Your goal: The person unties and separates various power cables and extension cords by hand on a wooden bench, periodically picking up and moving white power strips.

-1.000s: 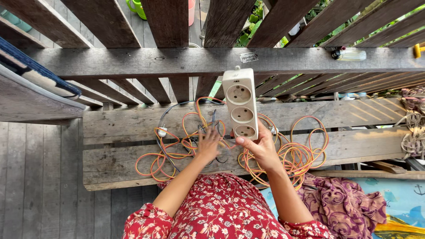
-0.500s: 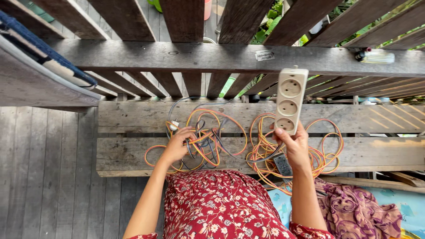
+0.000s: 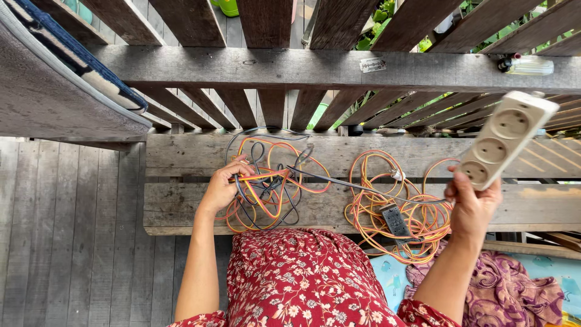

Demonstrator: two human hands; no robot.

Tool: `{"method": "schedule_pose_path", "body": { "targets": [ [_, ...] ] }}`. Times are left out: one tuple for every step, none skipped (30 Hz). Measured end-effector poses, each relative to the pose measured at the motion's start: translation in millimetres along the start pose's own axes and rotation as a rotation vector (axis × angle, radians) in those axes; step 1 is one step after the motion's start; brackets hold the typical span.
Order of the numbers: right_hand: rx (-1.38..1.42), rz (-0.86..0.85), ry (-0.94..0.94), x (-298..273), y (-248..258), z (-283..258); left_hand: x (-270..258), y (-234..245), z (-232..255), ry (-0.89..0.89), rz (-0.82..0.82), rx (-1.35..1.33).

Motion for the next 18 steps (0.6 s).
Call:
{"method": "schedule_pose_path", "body": {
  "targets": [
    [0.034, 0.003, 0.017, 0, 6, -1, 0, -2, -2, -0.005, -0.007, -0.007],
    [0.067, 0.007, 0.036, 0, 12, -2, 1, -4, -3, -0.011, -0.014, -0.014],
    [0.1, 0.011, 0.055, -1, 16, -1, 1, -7, -3, 0.004, -0.037, -0.003],
    [0.11, -0.006, 0.051, -3, 17, 2, 1, -11, -2, 0.02, -0.061, 0.008],
    [0.12, -0.023, 0.048, -6, 18, 5, 1, -15, 1, 0.035, -0.085, 0.019],
    [0.129, -0.039, 0.043, -9, 19, 7, 2, -18, 4, 0.052, -0.106, 0.004],
    [0.027, -0.08, 0.016, -11, 14, 14, 2, -19, 8, 0.069, -0.127, -0.011],
    [-0.076, -0.119, -0.01, -12, 8, 19, 3, -19, 12, 0.086, -0.15, -0.026],
    [-0.182, -0.208, -0.017, -13, -1, 22, 6, -19, 17, 0.053, -0.172, -0.025],
    [-0.289, -0.299, -0.025, -12, -18, 29, 8, -18, 21, 0.021, -0.192, -0.025],
    [-0.377, -0.362, -0.03, -13, -35, 33, 11, -17, 26, -0.011, -0.212, -0.025],
    [-0.463, -0.43, -0.034, -14, -54, 37, 12, -17, 30, -0.018, -0.241, -0.015],
    [-0.608, -0.499, -0.047, -13, -73, 40, 14, -17, 36, -0.026, -0.27, -0.006],
    [-0.753, -0.568, -0.058, -11, -90, 43, 15, -18, 41, -0.035, -0.299, 0.004],
    [-0.724, -0.636, -0.057, -11, -107, 46, 16, -19, 46, -0.034, -0.318, 0.01],
    [-0.695, -0.706, -0.054, -10, -123, 50, 17, -20, 52, -0.032, -0.332, 0.017],
    [-0.664, -0.777, -0.051, -7, -134, 53, 17, -21, 56, -0.031, -0.347, 0.024],
    [-0.666, -0.833, -0.029, -3, -141, 56, 18, -22, 59, -0.024, -0.365, 0.018]
  ]
}}
Point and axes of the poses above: each hand's wrist, its own x-axis towards the middle knuckle, its own y-axis out of the back of the hand, z = x × y, the point moved 2 cm from there along x, towards the middle knuckle, and after that the axes turned 3 degrees about x, right-handed, at the moved point
